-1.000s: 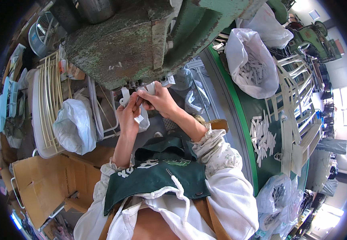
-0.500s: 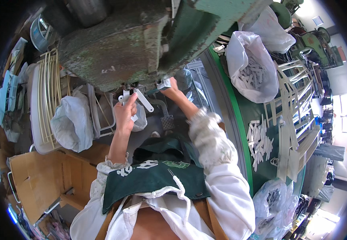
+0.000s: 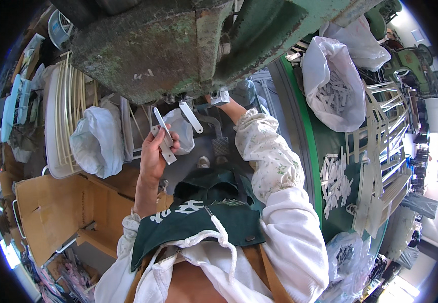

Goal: The person repeatedly picks up small white plastic pieces from a bag and a table, then inserts them into a machine to process them. The person handles the pieces one at a time, placing them into the machine and removing them afterward.

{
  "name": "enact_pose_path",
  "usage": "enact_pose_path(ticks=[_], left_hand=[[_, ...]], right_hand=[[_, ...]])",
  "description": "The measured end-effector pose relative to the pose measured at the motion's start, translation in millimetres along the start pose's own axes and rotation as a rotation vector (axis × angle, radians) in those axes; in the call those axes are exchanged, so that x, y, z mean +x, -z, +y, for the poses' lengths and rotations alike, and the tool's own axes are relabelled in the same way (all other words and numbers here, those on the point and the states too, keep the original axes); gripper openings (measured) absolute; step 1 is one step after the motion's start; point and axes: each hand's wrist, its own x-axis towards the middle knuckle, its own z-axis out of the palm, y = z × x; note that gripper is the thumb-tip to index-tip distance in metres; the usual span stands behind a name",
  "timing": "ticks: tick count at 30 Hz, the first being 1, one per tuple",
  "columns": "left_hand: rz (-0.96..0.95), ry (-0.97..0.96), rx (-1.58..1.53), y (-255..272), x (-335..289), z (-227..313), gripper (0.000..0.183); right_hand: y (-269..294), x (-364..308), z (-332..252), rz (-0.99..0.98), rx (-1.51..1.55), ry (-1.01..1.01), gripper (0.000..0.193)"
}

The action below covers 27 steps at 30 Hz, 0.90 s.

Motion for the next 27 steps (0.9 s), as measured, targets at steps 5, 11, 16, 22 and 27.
enact_pose_path(ticks=[5, 11, 16, 22, 27], left_hand=[[-0.044, -0.191, 0.171, 3.8, 7.9, -1.6, 0.022], [-0.256, -0.068, -0.188, 20.3, -10.4, 24.9, 0.033], [-0.137, -0.275, 0.296, 13.9, 1.6, 7.3, 0.031], [-0.007, -0.181, 0.549, 6.7, 1.1, 9.1, 0.019], [-0.043, -0.101, 0.537, -4.5, -3.3, 6.5, 0.015]], right_hand=[[-10.6, 2.8, 27.9, 0.090, 0.029, 0.122, 0.022], [28.3, -14.1, -39.0, 0.138, 1.228, -0.322, 0.026], [97.4, -24.7, -97.2, 0.011, 1.094, -0.395, 0.025], [83.3, -20.4, -99.2, 0.209, 1.062, -0.131, 0.021], [109.0, -48.1, -111.0, 0.070, 0.856, -0.103, 0.023]])
